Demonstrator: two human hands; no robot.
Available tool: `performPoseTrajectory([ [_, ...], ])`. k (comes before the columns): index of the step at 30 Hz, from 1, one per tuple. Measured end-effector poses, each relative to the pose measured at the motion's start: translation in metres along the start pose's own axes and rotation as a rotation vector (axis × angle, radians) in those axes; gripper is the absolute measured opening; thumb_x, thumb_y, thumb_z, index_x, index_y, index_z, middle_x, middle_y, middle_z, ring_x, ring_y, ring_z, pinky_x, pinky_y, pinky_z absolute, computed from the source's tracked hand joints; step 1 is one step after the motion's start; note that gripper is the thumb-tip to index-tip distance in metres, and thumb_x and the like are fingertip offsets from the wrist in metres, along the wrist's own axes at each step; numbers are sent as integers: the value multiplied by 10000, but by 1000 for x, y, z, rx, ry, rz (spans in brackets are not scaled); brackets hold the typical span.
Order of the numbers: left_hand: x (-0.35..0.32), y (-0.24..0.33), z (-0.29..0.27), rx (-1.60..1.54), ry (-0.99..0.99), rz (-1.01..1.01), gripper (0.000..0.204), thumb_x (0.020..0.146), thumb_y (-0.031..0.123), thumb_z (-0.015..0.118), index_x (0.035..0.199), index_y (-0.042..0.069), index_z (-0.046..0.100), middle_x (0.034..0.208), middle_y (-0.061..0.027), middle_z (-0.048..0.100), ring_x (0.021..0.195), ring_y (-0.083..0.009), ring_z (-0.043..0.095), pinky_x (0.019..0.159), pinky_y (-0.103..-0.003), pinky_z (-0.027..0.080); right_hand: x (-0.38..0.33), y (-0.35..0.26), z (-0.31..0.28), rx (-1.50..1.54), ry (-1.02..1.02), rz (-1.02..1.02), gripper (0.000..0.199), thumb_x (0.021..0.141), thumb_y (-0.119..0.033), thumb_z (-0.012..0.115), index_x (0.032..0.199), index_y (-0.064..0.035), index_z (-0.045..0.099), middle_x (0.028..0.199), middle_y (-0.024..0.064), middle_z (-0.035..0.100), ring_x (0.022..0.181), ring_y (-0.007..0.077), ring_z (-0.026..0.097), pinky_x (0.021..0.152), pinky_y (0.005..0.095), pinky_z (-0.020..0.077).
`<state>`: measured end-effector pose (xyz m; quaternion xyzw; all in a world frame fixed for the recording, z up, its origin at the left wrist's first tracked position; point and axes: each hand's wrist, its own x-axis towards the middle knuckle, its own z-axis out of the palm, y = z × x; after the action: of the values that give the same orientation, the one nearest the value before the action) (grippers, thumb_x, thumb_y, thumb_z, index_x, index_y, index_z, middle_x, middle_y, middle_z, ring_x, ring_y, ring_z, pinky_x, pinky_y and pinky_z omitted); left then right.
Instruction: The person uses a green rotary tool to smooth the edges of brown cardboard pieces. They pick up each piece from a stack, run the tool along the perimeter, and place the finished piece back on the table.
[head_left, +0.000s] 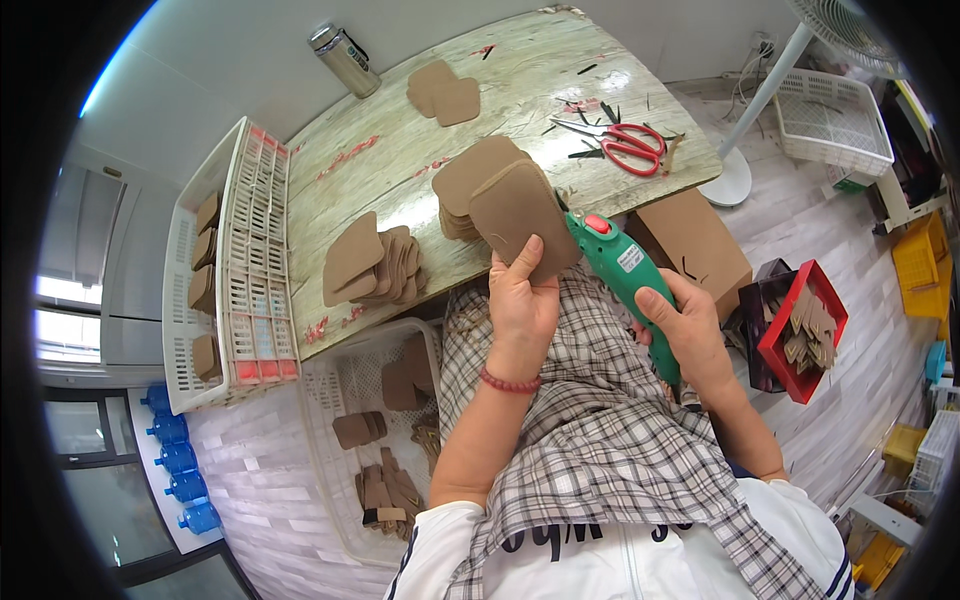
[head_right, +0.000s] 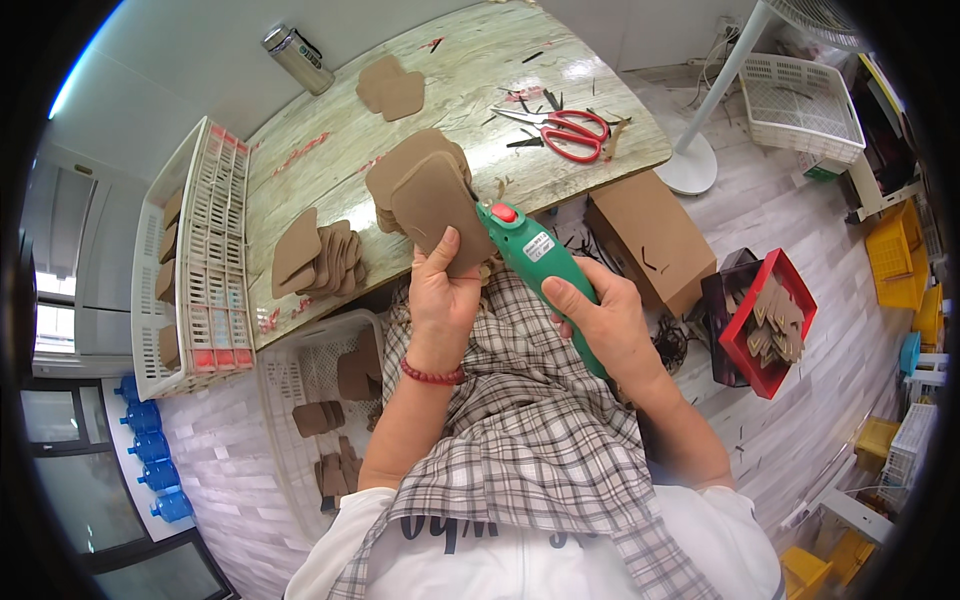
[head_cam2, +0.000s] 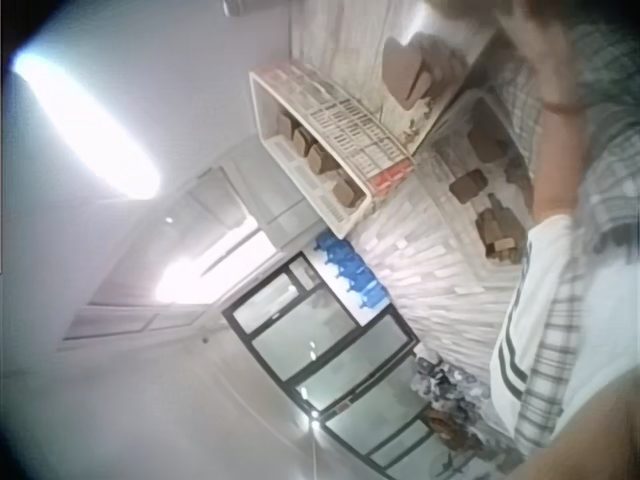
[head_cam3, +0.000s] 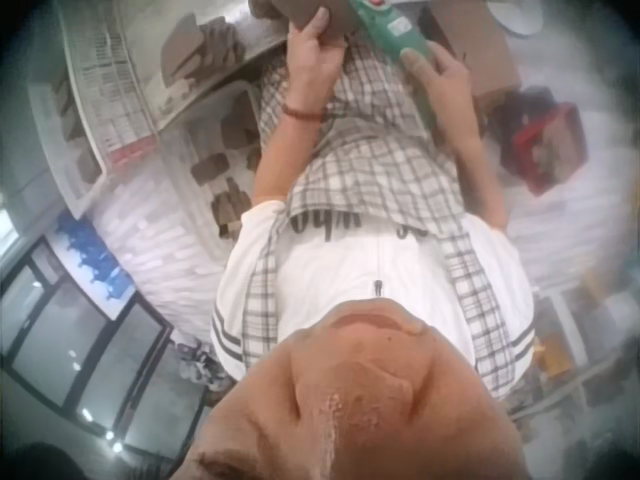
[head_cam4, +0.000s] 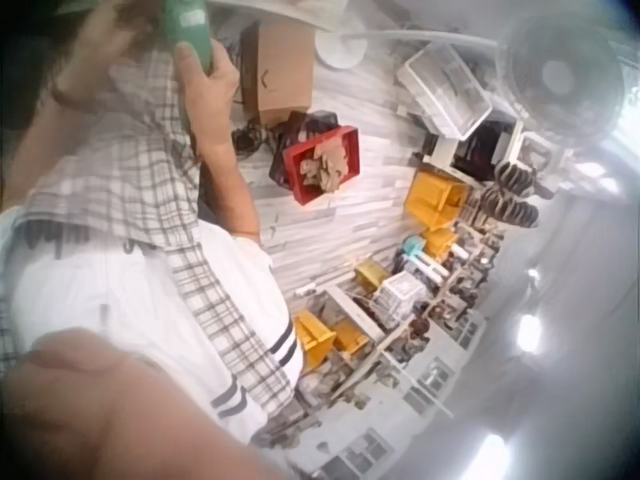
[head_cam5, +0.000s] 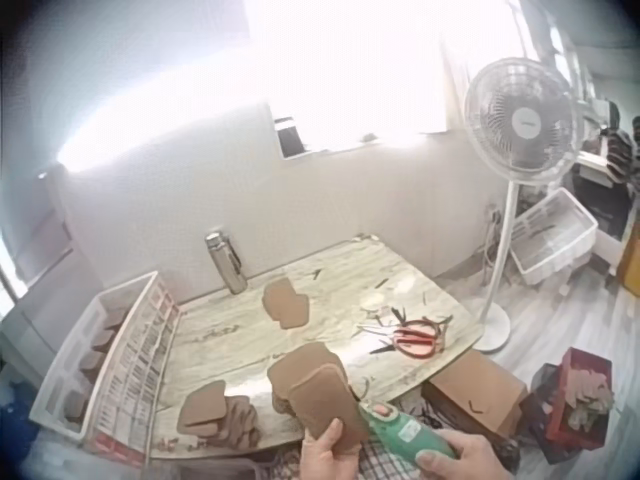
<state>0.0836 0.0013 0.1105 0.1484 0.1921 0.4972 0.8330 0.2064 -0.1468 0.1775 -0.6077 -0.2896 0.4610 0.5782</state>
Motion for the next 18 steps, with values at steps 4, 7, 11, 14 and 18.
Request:
performPoseTrajectory([
  [4,-3,-5,-4,21,-23,-35,385,863,-57,628,1214,51,510,1179,-79,614,1082,-210,607,955,-358,510,0,-2,-1,25,22,-8,347,914,-311,656,1028,15,625,716,8,559,591,62,519,542,215,439],
  [7,-9,-7,-3,36,-45,-48,380,865,-59,623,1212,53,514,1178,-79,617,1078,-208,612,948,-358,515,1,-2,-4,41,31,-5,353,915,-319,655,1017,18,625,710,13,561,587,63,521,540,214,438],
  [11,-11,-8,-15,60,-85,-73,373,872,-67,598,1217,59,530,1209,-84,610,1135,-228,587,986,-386,494,1,-5,-7,41,22,-3,351,914,-319,655,1004,19,624,705,17,564,586,64,521,536,215,438],
  [14,-10,-1,-21,138,-97,-66,361,864,-75,600,1199,53,552,1188,-87,625,1112,-226,602,960,-380,510,-2,-5,-13,94,-9,21,348,913,-307,657,1019,22,623,721,18,569,599,67,529,536,217,440],
  [18,-7,17,-26,298,-150,-77,366,847,-82,611,1190,38,566,1164,-102,641,1062,-226,630,920,-376,534,-7,-6,-25,38,-23,43,363,906,-293,667,1057,33,618,751,23,577,621,68,537,539,220,443],
])
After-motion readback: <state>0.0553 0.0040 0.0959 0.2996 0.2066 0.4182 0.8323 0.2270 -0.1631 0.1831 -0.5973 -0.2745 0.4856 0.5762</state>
